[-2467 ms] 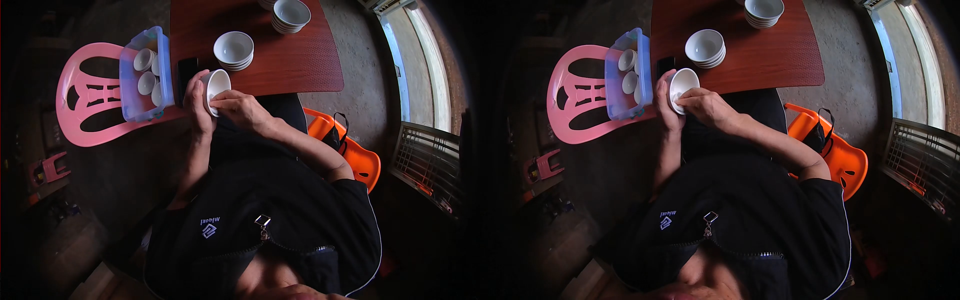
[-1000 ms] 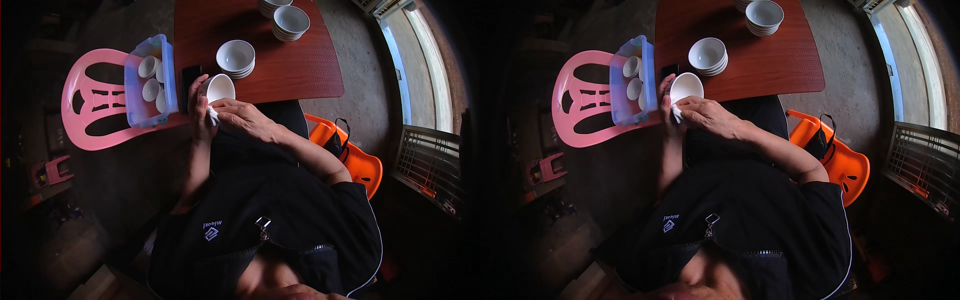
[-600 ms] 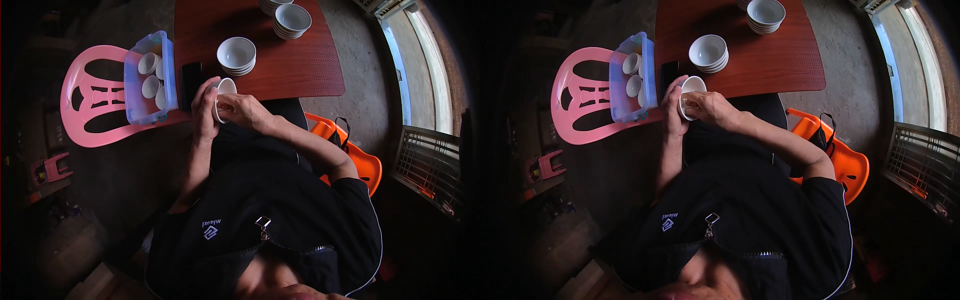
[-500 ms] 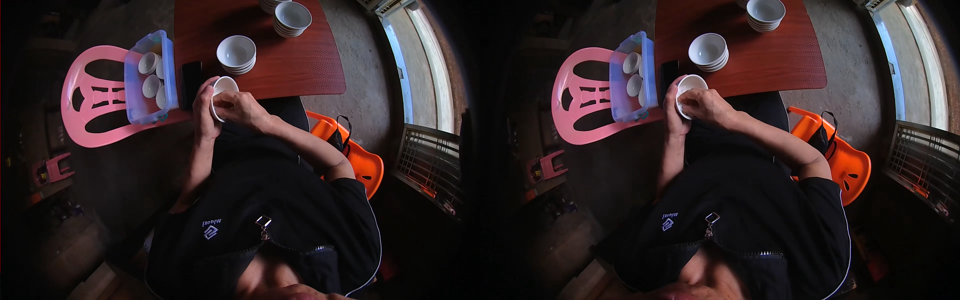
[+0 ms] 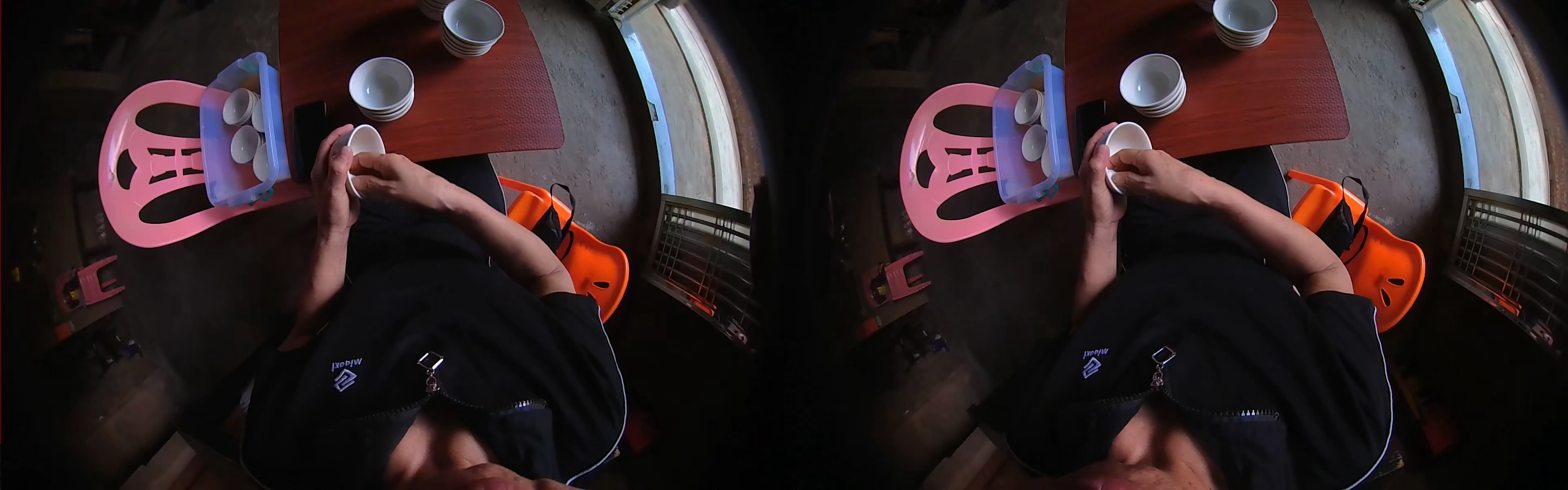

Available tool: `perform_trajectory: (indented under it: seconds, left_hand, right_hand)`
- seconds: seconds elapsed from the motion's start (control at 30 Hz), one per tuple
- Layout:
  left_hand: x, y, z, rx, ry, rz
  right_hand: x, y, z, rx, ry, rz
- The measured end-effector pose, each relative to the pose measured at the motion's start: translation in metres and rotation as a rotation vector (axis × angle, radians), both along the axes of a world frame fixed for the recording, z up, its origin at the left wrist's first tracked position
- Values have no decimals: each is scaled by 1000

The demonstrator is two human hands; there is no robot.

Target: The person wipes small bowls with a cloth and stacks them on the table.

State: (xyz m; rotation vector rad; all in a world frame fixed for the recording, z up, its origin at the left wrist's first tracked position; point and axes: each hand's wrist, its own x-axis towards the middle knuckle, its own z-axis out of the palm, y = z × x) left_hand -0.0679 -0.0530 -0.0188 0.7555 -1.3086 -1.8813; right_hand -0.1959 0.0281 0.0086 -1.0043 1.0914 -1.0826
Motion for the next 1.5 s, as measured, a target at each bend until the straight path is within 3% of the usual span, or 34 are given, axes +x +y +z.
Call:
perform_trajectory:
  seconds: [0.07, 0.17, 0.2, 0.27, 0.37, 0.4, 0.47, 0.57, 0.63, 0.73, 0.83, 0.9, 1.0, 1.13, 1.17, 1.23, 1.27, 1.3, 1.37, 1.4, 1.47, 1.5]
  left_hand:
    - [0, -1, 4, 39, 41, -10]
    - [0, -2, 7, 60, -24, -33]
    - [0, -1, 3, 77, -53, -28]
    - [1, -3, -8, 248, 12, -26]
    - [6, -7, 6, 526, 77, -85]
    - [7, -7, 12, 588, 88, -117]
    - [7, -3, 4, 573, 95, -155]
    - [0, 6, 16, 645, 104, -175]
    - [0, 5, 18, 626, 49, -196]
    - [2, 3, 5, 427, 67, -112]
    - [0, 5, 7, 141, 81, -34]
    - [-3, 8, 8, 188, 66, -60]
    - [-4, 11, 10, 246, 10, -175]
    - [-5, 14, 17, 202, 0, -192]
    - [-6, 13, 19, 150, 0, -192]
    - [-6, 9, 15, 75, 20, -164]
    - [-8, 8, 9, -45, 41, -100]
    - [-9, 8, 8, -162, 60, -40]
    - [-8, 7, 7, -132, 67, -65]
    - [-8, 8, 8, -100, 71, -89]
    - [-7, 13, 13, -31, 65, -156]
    - [-8, 14, 15, 29, 61, -206]
  right_hand:
    - [-2, 2, 1, -6, -116, -33]
    - [-5, -1, -23, -447, 670, -12]
    - [-7, -4, -29, -450, 672, -13]
    - [-16, -8, -39, -698, 1319, -148]
    - [-31, -14, -44, -771, 1006, -504]
    - [-33, -10, -35, -755, 920, -460]
    - [-33, -15, -29, -1016, 942, -320]
    - [-30, -21, -16, -974, 1190, -286]
    - [-27, -22, -19, -941, 1159, -292]
    - [-15, -20, -27, -616, 946, -521]
    - [-11, -4, -29, -125, 456, -454]
    - [-13, -1, -35, -276, 542, -513]
    - [-18, -2, -29, -693, 960, -592]
    - [-30, -2, -17, -819, 1018, -473]
    - [-25, -1, -23, -682, 911, -576]
    - [-18, 3, -29, -151, 600, -529]
    - [-14, 6, -38, 29, 149, -478]
    - [-14, 5, -38, 25, 151, -475]
    - [-14, 10, -38, 145, -279, -349]
    - [-13, 8, -36, 92, -7, -428]
    - [-14, 6, -24, -265, 725, -643]
    - [-16, 5, -20, -432, 850, -662]
